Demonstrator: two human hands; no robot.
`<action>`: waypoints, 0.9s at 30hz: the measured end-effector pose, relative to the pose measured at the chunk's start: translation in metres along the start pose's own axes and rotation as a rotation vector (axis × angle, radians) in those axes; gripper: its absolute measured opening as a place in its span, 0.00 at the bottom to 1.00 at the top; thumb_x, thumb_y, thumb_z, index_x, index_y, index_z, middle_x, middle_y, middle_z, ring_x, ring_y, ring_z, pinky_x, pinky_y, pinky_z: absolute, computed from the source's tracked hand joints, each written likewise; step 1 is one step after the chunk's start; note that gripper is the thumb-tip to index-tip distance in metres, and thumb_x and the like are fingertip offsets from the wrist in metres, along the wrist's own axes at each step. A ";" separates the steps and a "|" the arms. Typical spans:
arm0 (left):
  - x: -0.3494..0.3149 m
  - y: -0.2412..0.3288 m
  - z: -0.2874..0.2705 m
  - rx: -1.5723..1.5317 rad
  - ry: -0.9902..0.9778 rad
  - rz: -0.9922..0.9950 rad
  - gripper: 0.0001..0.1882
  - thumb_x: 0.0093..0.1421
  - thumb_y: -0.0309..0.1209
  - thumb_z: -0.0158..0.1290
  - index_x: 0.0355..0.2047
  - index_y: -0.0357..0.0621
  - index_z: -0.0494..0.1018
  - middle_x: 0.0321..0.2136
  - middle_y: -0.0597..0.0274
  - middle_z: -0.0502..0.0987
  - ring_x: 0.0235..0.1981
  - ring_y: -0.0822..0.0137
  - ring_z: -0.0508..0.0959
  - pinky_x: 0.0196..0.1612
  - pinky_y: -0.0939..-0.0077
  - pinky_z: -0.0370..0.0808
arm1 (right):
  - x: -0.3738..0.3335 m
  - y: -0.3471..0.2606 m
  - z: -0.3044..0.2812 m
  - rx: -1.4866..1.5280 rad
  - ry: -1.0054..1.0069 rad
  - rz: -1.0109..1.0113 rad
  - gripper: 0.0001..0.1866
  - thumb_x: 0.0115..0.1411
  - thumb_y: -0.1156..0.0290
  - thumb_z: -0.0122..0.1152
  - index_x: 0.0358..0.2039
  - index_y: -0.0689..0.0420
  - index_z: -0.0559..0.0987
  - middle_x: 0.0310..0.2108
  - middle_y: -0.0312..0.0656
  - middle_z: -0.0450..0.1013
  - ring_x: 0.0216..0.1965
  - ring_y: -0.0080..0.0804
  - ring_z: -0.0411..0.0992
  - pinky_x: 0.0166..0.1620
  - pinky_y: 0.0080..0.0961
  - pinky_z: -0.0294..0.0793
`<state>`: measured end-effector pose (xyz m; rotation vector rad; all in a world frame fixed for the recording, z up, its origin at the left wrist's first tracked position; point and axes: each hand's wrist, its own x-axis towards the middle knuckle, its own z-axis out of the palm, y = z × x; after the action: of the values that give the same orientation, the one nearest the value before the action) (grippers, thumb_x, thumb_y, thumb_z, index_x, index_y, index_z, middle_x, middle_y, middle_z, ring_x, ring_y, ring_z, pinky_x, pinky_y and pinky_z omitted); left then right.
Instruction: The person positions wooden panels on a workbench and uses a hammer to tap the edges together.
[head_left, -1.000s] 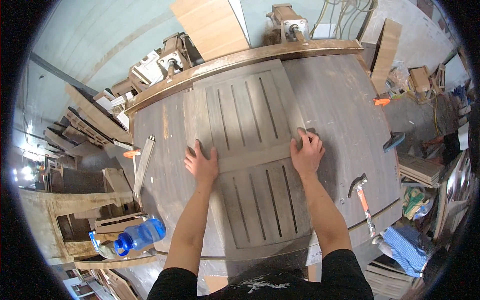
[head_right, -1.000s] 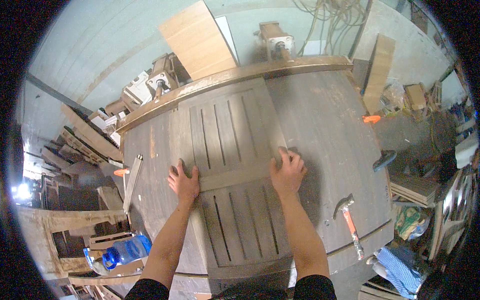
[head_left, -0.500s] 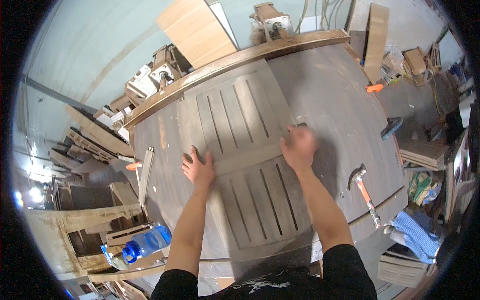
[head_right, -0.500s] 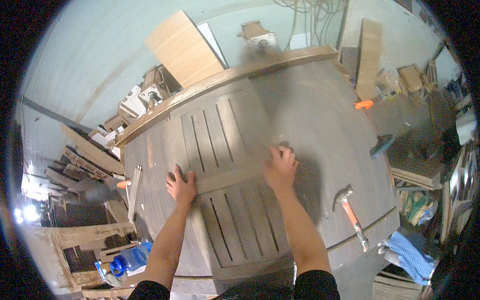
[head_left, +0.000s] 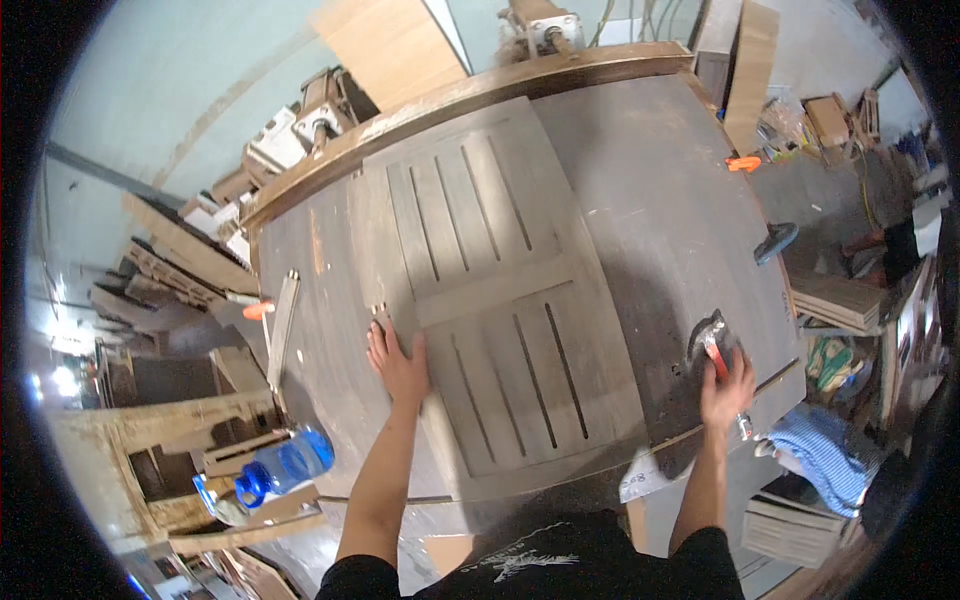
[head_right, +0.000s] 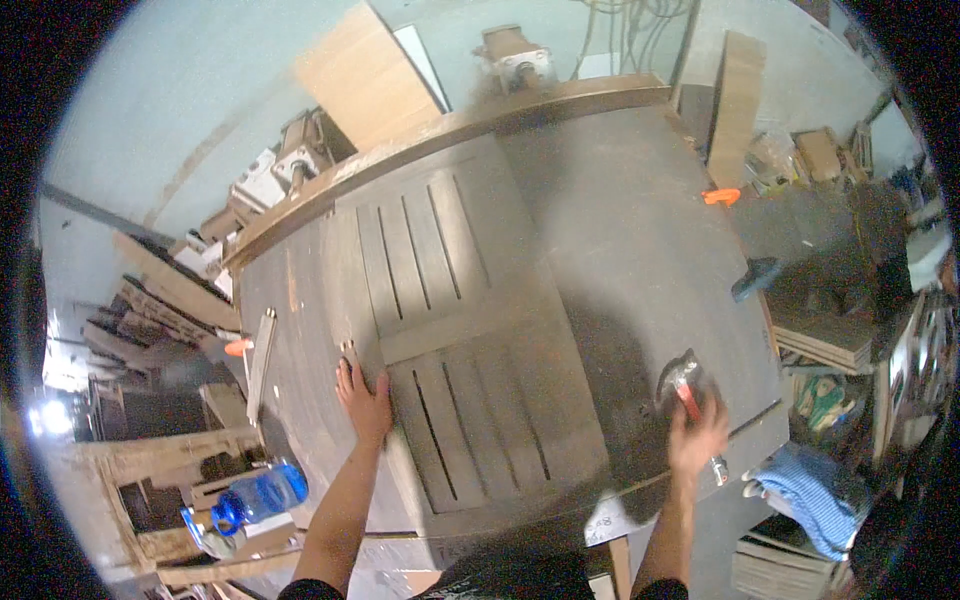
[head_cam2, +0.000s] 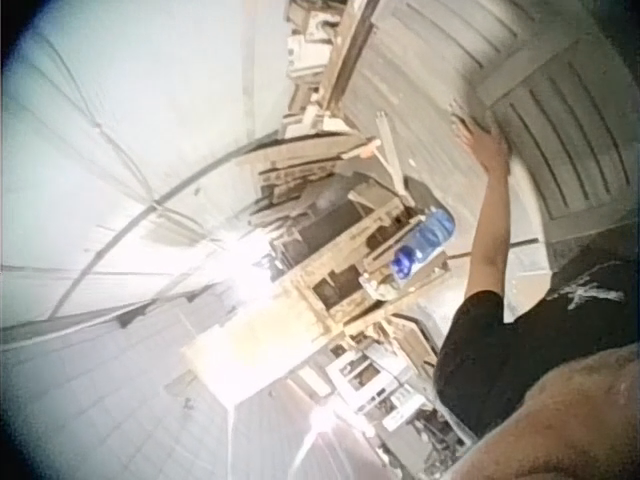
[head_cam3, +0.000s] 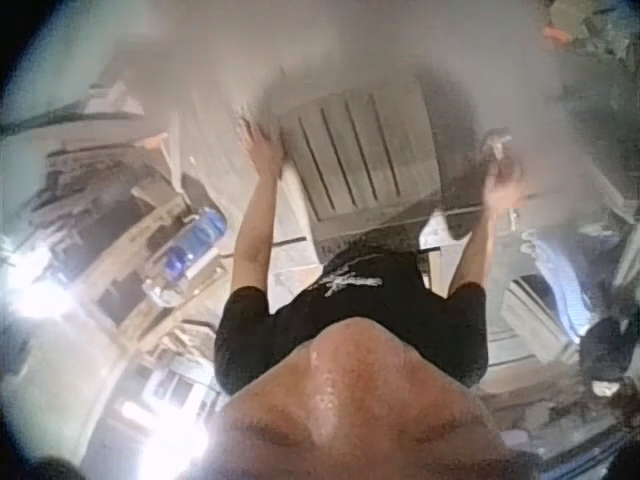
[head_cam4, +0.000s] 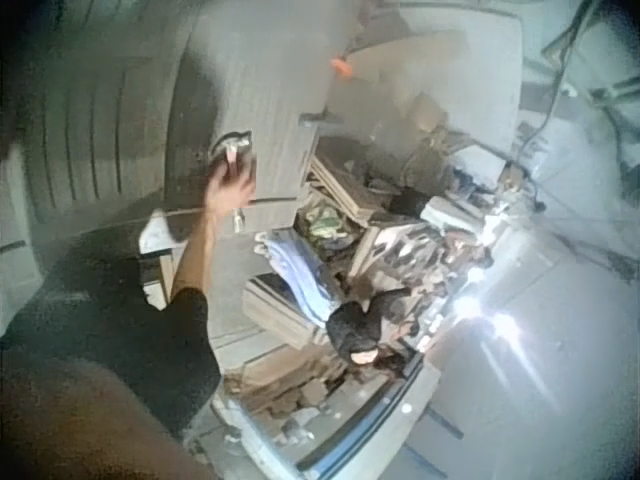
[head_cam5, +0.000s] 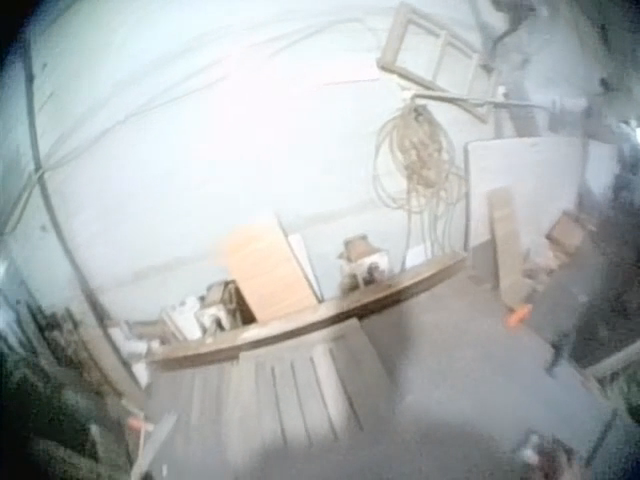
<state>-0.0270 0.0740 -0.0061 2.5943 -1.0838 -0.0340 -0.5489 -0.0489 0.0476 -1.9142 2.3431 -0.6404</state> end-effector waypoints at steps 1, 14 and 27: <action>0.004 0.005 -0.003 -0.034 0.020 0.036 0.40 0.61 0.50 0.54 0.69 0.49 0.56 0.70 0.48 0.51 0.71 0.48 0.49 0.71 0.48 0.42 | -0.018 0.026 -0.002 -0.260 0.028 0.055 0.27 0.58 0.60 0.65 0.57 0.51 0.74 0.58 0.45 0.70 0.58 0.50 0.67 0.63 0.49 0.59; 0.022 0.036 -0.017 0.004 -0.141 0.477 0.32 0.62 0.43 0.54 0.65 0.52 0.62 0.68 0.51 0.56 0.70 0.47 0.52 0.70 0.47 0.46 | 0.069 -0.062 0.035 0.833 -0.677 0.205 0.27 0.72 0.60 0.45 0.71 0.42 0.58 0.23 0.33 0.67 0.16 0.17 0.60 0.19 0.20 0.64; 0.025 0.032 -0.014 0.091 -0.123 0.378 0.32 0.59 0.44 0.54 0.64 0.54 0.64 0.69 0.57 0.56 0.72 0.52 0.50 0.71 0.47 0.41 | 0.091 -0.119 0.042 0.842 -1.071 0.271 0.25 0.72 0.61 0.47 0.69 0.34 0.62 0.21 0.31 0.66 0.16 0.20 0.61 0.18 0.23 0.65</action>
<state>-0.0290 0.0392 0.0199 2.4455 -1.6381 -0.0570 -0.4475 -0.1644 0.0705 -1.0722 1.2840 -0.3273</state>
